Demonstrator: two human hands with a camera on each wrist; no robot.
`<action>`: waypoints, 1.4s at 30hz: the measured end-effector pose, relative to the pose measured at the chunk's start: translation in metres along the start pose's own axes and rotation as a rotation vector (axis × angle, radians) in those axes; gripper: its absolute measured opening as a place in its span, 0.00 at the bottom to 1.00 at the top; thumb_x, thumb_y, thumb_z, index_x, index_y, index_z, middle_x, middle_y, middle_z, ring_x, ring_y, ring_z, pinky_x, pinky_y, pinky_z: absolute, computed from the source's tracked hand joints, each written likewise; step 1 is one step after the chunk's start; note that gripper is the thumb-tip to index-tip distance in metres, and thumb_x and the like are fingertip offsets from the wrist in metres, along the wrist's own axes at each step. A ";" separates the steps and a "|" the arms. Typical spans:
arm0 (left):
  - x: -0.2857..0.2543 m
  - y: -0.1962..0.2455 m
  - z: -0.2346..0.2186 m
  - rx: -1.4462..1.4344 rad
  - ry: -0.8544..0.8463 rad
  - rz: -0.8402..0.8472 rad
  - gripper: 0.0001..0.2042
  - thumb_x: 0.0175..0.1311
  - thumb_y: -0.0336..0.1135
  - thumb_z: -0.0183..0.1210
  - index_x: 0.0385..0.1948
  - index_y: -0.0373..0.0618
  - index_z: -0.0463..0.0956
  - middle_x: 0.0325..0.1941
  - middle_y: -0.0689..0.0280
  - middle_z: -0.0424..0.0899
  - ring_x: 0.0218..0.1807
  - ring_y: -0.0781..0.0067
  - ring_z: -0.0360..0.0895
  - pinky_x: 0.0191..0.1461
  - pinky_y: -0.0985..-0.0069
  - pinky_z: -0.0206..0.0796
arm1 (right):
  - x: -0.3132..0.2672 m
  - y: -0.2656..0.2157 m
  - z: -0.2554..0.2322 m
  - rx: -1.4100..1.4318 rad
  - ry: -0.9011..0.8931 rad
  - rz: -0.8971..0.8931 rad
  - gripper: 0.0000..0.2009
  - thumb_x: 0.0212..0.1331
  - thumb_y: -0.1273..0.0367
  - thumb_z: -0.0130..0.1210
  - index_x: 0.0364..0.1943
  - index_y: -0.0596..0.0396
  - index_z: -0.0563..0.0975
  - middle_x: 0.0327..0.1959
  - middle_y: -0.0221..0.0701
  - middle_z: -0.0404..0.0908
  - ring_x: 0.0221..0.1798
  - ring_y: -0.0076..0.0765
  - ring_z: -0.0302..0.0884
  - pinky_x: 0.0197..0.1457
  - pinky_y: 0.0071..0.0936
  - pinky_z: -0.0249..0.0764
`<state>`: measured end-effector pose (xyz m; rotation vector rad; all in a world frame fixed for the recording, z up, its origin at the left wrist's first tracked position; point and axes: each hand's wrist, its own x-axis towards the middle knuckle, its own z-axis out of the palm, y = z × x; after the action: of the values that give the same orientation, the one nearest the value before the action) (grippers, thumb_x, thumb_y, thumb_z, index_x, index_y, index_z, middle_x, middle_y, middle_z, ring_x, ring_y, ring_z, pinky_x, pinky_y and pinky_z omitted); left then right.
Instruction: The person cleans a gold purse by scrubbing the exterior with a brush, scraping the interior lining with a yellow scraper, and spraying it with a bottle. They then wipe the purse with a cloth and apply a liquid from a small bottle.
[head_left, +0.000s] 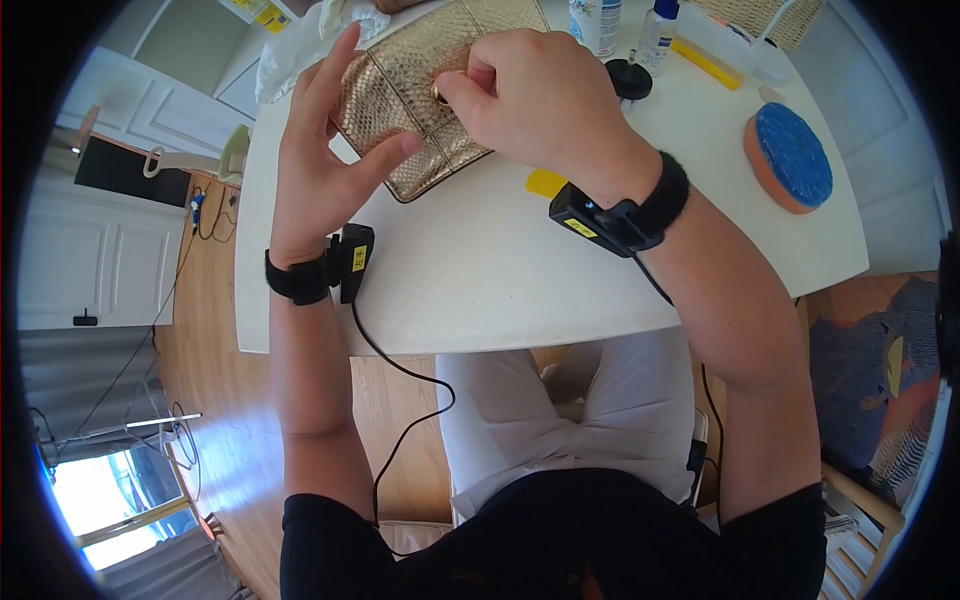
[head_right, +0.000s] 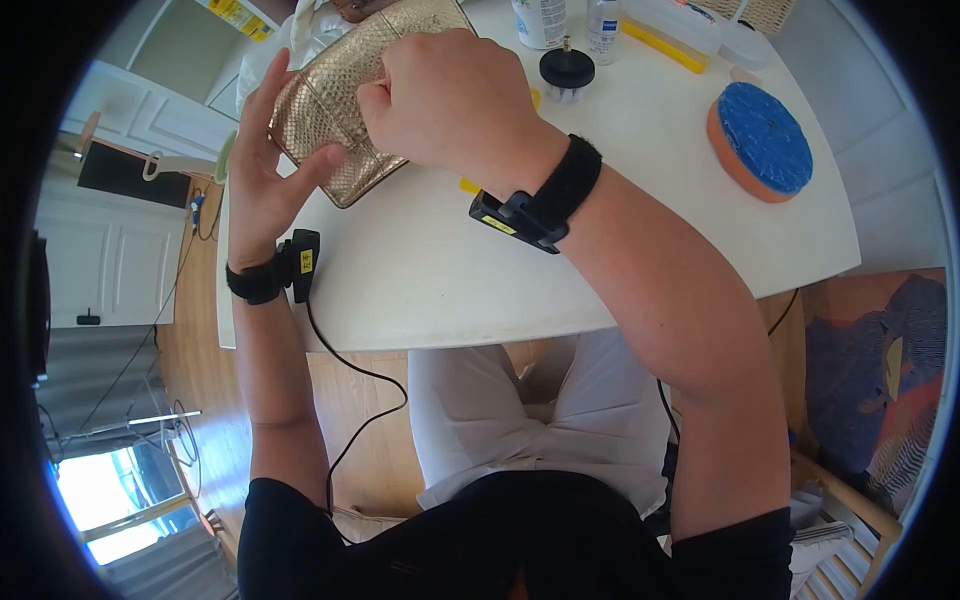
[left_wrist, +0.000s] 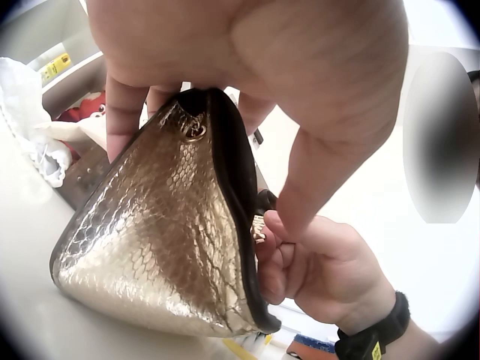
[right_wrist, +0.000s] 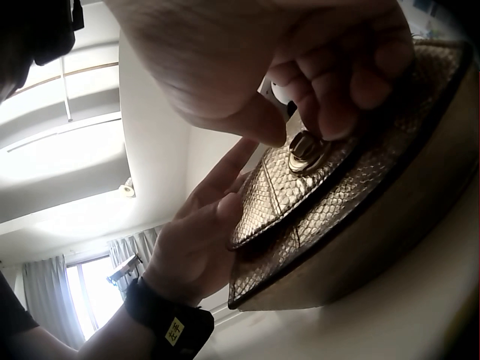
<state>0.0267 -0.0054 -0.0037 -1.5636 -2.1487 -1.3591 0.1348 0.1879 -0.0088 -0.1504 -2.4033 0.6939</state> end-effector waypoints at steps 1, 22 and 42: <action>0.000 0.000 0.001 -0.071 0.031 -0.019 0.44 0.49 0.25 0.74 0.74 0.47 0.63 0.63 0.60 0.72 0.63 0.69 0.74 0.62 0.73 0.71 | -0.001 0.000 -0.001 0.001 0.001 -0.001 0.12 0.53 0.62 0.56 0.21 0.55 0.83 0.19 0.42 0.81 0.26 0.51 0.83 0.32 0.43 0.80; -0.003 -0.014 -0.011 -0.536 0.004 -0.445 0.27 0.59 0.31 0.72 0.59 0.28 0.74 0.52 0.56 0.85 0.53 0.71 0.81 0.58 0.73 0.74 | 0.003 -0.008 -0.022 -0.036 -0.236 0.020 0.17 0.54 0.57 0.65 0.17 0.53 0.83 0.15 0.37 0.80 0.21 0.47 0.81 0.29 0.39 0.78; -0.001 -0.027 -0.013 -0.764 0.109 -0.476 0.16 0.71 0.31 0.61 0.56 0.32 0.77 0.47 0.61 0.87 0.45 0.78 0.83 0.50 0.77 0.76 | 0.003 -0.005 -0.008 0.066 -0.131 0.036 0.17 0.62 0.57 0.64 0.21 0.53 0.81 0.14 0.35 0.78 0.18 0.45 0.78 0.23 0.37 0.72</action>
<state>-0.0002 -0.0169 -0.0120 -1.1107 -2.1293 -2.5758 0.1375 0.1879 0.0007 -0.1247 -2.5042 0.8216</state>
